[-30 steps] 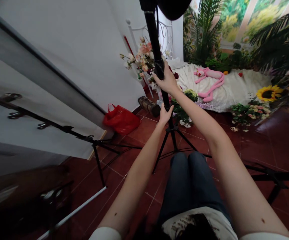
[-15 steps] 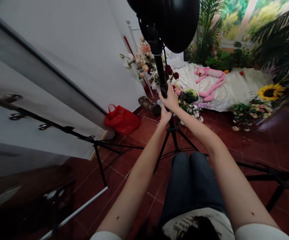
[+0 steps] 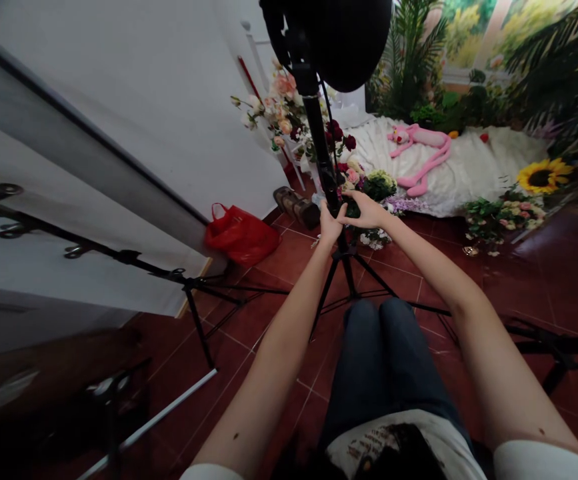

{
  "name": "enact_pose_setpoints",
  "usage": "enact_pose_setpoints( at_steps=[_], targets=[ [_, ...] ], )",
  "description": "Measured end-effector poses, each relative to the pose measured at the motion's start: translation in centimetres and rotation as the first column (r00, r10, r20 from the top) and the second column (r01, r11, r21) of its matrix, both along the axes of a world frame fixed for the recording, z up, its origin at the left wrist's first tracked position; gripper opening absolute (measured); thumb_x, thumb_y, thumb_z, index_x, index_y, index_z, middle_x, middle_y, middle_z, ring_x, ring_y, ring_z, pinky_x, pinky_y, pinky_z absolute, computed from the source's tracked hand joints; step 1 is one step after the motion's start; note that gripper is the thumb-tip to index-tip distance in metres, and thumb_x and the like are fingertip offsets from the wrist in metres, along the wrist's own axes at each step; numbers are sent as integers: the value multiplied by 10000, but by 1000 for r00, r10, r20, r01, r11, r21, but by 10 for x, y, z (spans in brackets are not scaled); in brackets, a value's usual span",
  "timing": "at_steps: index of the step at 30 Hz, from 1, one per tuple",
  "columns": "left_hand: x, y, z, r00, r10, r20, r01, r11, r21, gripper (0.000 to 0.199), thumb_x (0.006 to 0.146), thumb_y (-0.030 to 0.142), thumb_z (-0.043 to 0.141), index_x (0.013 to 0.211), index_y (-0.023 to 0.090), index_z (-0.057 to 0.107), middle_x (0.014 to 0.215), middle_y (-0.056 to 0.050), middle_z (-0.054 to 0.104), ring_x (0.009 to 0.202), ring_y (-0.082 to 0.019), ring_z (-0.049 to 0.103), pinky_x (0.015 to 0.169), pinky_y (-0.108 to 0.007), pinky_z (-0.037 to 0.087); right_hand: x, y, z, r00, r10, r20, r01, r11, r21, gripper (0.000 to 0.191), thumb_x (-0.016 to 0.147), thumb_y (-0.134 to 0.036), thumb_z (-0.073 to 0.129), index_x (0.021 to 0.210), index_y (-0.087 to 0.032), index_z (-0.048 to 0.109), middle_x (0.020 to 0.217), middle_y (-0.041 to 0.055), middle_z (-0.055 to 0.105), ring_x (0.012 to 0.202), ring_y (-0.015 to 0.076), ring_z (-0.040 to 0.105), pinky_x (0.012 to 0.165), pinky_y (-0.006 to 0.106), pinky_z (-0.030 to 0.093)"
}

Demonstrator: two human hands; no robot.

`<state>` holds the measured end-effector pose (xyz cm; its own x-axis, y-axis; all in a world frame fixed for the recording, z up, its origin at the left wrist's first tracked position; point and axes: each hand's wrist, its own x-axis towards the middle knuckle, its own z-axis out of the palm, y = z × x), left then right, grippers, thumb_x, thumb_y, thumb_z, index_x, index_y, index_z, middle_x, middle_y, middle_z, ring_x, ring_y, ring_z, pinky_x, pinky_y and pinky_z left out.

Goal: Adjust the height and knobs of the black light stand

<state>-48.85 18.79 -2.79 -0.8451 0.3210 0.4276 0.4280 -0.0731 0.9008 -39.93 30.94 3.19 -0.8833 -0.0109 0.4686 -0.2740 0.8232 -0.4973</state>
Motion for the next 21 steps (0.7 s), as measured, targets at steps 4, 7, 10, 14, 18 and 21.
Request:
enact_pose_setpoints(
  at_steps=[4,7,10,14,18,21],
  targets=[
    [2,-3,2,1000,13,-21,-14,1000,-11,436,803,566,683,907,237,417,829,-21,605,833,-184,639,826,-344,534,1,7,-22,982,-173,74,185,963,-196,714,915,-709,418,1306,-129,557,1255,179,646,1142,259,631,1045,438,469],
    [2,-3,3,1000,14,-23,-14,1000,-12,441,800,570,684,912,235,420,841,-27,604,846,-189,635,831,-344,526,-17,-1,-24,921,-315,230,380,858,-346,650,972,-671,300,1116,-131,632,1023,132,712,918,202,680,903,356,520],
    [2,-4,3,1000,3,-19,-4,1000,-15,410,814,522,690,921,234,418,856,-30,607,871,-193,636,842,-341,517,-36,-9,-17,854,-390,345,500,796,-340,626,940,-708,355,810,-159,626,758,72,670,726,173,640,771,301,512],
    [3,-5,4,1000,4,-9,-5,1000,-30,375,826,467,693,932,235,418,870,-28,604,903,-192,637,858,-334,510,-46,-13,-11,812,-374,447,549,751,-368,627,903,-744,392,615,-197,501,544,4,512,556,147,531,628,277,465],
    [4,-6,5,1000,12,-2,-12,999,-45,357,833,441,689,928,234,414,869,-27,604,899,-190,638,863,-333,510,-36,-18,-13,811,-481,331,581,725,-370,553,864,-708,502,654,-197,510,608,8,529,603,153,526,661,287,468],
    [4,-6,5,1000,4,-4,-4,999,-48,362,837,460,680,937,235,414,890,-30,615,901,-186,640,869,-334,513,-22,-25,-15,839,-544,-13,503,784,-363,435,865,-620,556,883,-187,577,760,34,589,723,173,555,764,312,497]
  ],
)
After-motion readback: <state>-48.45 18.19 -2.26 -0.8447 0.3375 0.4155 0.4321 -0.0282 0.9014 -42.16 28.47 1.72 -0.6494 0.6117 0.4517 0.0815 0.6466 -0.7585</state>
